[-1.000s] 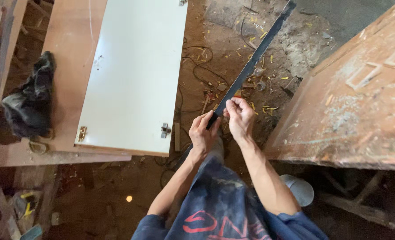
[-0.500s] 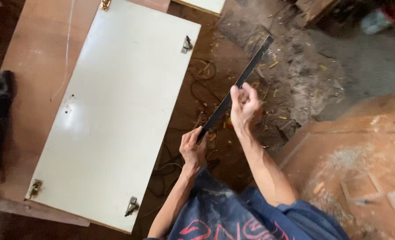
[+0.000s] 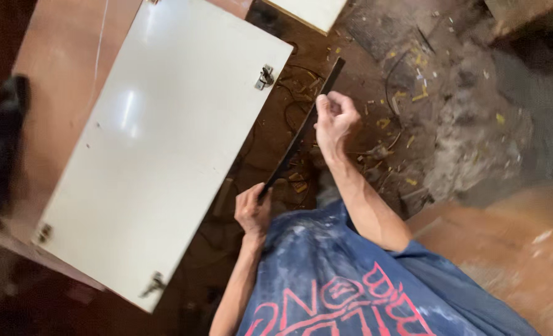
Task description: The person aligns a white cabinet door on a workbench, then applies a black edge strip to the door's edge. They wipe the door surface with a dark cloth and use scissors to trim the strip. The person continues to adjust and wipe the door.
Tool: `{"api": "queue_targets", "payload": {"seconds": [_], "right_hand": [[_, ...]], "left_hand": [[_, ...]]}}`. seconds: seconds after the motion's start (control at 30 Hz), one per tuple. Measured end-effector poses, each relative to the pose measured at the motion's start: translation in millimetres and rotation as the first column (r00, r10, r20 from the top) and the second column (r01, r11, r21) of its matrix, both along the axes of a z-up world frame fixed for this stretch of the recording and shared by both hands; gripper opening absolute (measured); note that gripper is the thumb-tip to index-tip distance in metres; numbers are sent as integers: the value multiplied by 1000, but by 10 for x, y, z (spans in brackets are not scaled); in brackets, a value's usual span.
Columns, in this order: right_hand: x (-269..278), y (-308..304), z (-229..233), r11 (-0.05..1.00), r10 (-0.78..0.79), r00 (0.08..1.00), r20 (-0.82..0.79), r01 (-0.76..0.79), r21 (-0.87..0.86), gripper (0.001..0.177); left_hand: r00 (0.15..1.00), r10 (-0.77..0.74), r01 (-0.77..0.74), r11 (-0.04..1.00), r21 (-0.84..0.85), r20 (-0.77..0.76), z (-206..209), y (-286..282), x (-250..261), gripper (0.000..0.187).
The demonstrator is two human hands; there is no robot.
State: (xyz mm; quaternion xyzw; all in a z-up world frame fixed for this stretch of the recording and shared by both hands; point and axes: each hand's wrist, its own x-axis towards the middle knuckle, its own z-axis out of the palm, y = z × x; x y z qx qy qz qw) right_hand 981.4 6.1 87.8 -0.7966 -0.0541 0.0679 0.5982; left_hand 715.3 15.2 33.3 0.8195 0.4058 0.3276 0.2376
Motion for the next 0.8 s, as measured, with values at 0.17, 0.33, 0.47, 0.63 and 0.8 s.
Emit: {"api": "queue_targets", "payload": {"seconds": [0.17,0.33,0.47,0.63,0.8], "right_hand": [[223,137,6,970,241,955,-171,-235,58,49],[351,199,133,898,439,860,-262,-409,162,42],[225,277,237,821,563,789,-247,-498,281,40],[-215,286,392,623,772,625,-112,-712,324,36],[-733,277,404,397,902,431,17,-845,357,31]], "left_hand": [[972,212,-196,970,145,-104,-1,-297,146,26],[880,446,-408,886,218,-162,78,-543,318,30],[693,709,-680,703,208,-134,68,-647,392,55],[258,966,-929,255,-270,26,-49,-937,480,65],[-404,866,204,399,-894,294,-346,-991,326,69]]}}
